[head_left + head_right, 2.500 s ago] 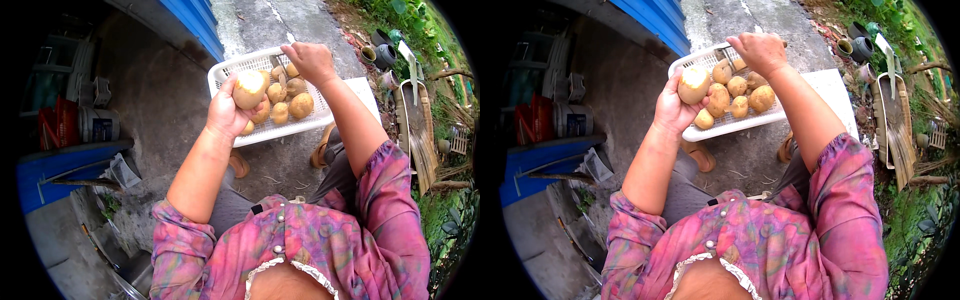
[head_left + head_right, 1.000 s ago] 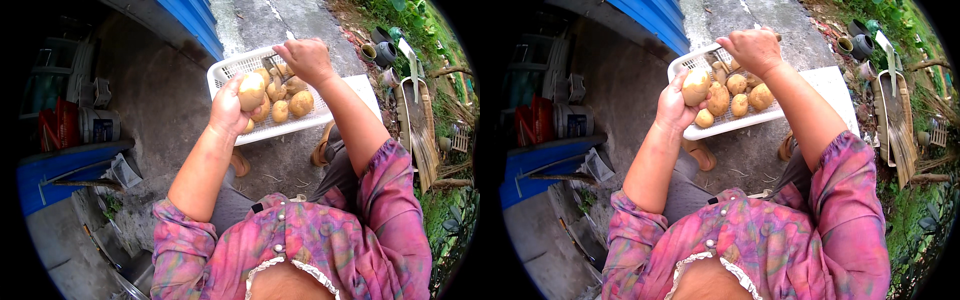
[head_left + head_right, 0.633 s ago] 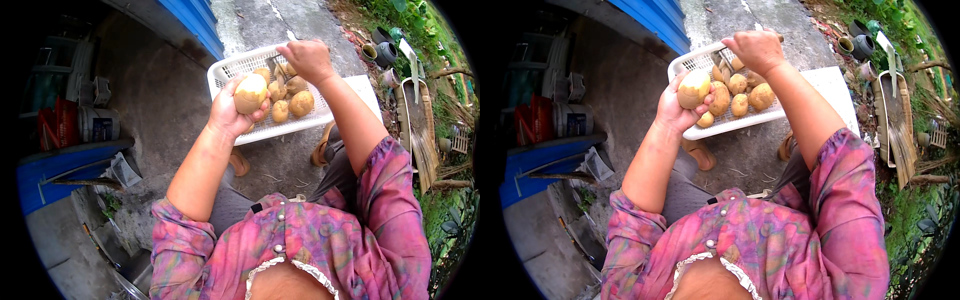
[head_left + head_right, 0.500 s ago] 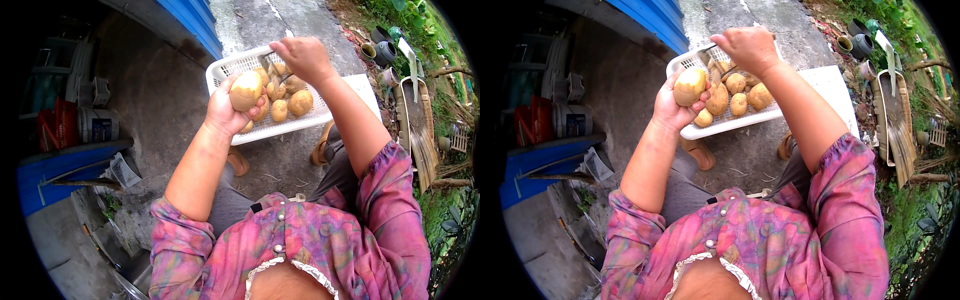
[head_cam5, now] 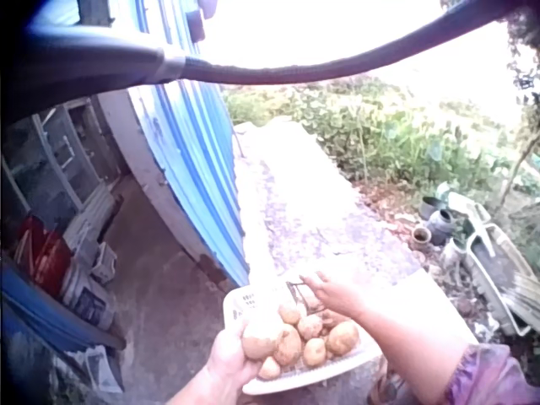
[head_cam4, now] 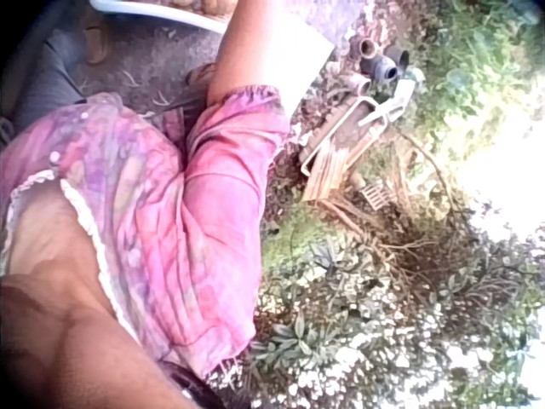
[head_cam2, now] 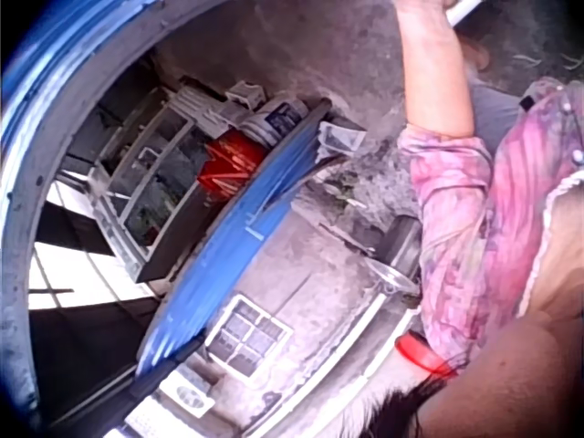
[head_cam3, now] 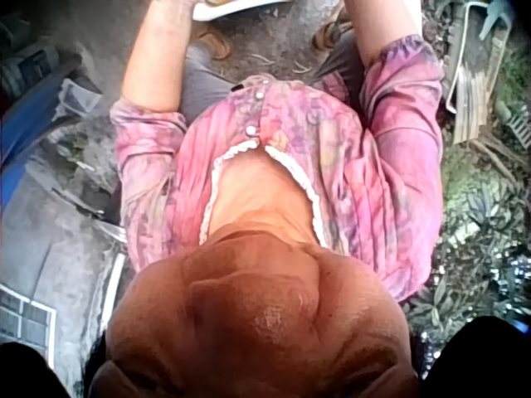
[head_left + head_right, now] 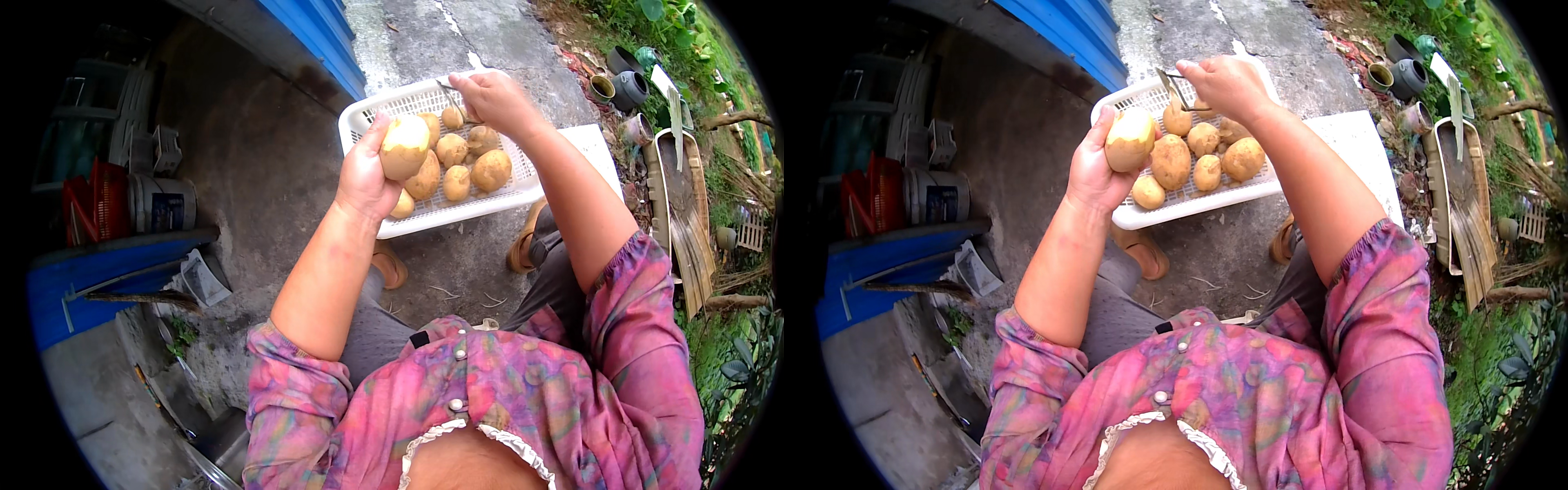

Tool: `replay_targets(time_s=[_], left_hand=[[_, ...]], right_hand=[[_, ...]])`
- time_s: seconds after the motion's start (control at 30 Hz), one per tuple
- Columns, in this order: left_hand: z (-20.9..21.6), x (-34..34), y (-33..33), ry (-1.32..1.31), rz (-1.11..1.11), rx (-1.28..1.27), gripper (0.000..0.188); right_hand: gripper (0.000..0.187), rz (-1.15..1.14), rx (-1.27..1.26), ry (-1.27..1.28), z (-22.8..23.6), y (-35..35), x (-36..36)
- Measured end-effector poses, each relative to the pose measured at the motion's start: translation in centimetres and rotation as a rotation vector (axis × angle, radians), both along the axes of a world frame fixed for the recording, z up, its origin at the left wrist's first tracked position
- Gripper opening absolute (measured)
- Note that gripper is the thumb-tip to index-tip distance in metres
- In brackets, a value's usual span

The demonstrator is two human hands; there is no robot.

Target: The person moves a basket of potatoes to an outdoor workspace and uses a peeler to remove the skin from several potatoes one by one. The peeled potatoes are placed back into the basket.

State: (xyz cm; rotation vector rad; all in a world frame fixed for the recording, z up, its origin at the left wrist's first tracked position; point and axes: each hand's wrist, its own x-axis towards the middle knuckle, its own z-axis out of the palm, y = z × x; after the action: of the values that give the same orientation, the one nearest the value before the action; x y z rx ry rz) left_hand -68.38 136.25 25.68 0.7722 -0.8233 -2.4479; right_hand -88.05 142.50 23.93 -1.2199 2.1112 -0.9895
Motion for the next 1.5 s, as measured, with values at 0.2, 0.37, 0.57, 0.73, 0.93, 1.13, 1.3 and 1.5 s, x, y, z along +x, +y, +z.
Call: replay_targets(time_s=[0.2,0.37,0.57,0.73,0.93,1.13,1.3,1.5], left_hand=[[-1.2,-0.2,-0.7,0.141,0.062,-0.21,0.04],[0.2,0.4,-0.6,0.213,-0.02,-0.034,0.037],[0.0,0.9,-0.5,0.116,-0.269,0.173,0.045],[-0.5,1.5,-1.2,0.244,-0.451,0.329,0.055],[-0.5,1.0,0.5,0.087,-0.235,0.267,0.047],[-0.3,0.3,0.9,-0.093,-0.025,0.165,0.036],[-1.1,1.0,0.1,0.104,-0.243,0.135,0.041],[0.5,1.2,0.0,-0.005,-0.139,0.161,0.043]], right_hand=[[0.032,0.01,0.106,-1.083,1.6,0.6,4.0],[0.035,0.033,-0.002,-0.957,2.7,0.7,3.4],[0.046,0.085,-0.019,-0.572,2.3,0.2,3.7],[0.045,0.116,-0.096,-0.513,2.4,0.2,3.8],[0.039,0.132,-0.154,0.204,2.0,0.3,4.2],[0.035,0.188,-0.347,0.786,2.8,1.1,5.8],[0.042,0.085,-0.125,0.724,0.3,-0.1,1.9],[0.045,-0.042,-0.059,0.445,0.2,0.3,0.1]])
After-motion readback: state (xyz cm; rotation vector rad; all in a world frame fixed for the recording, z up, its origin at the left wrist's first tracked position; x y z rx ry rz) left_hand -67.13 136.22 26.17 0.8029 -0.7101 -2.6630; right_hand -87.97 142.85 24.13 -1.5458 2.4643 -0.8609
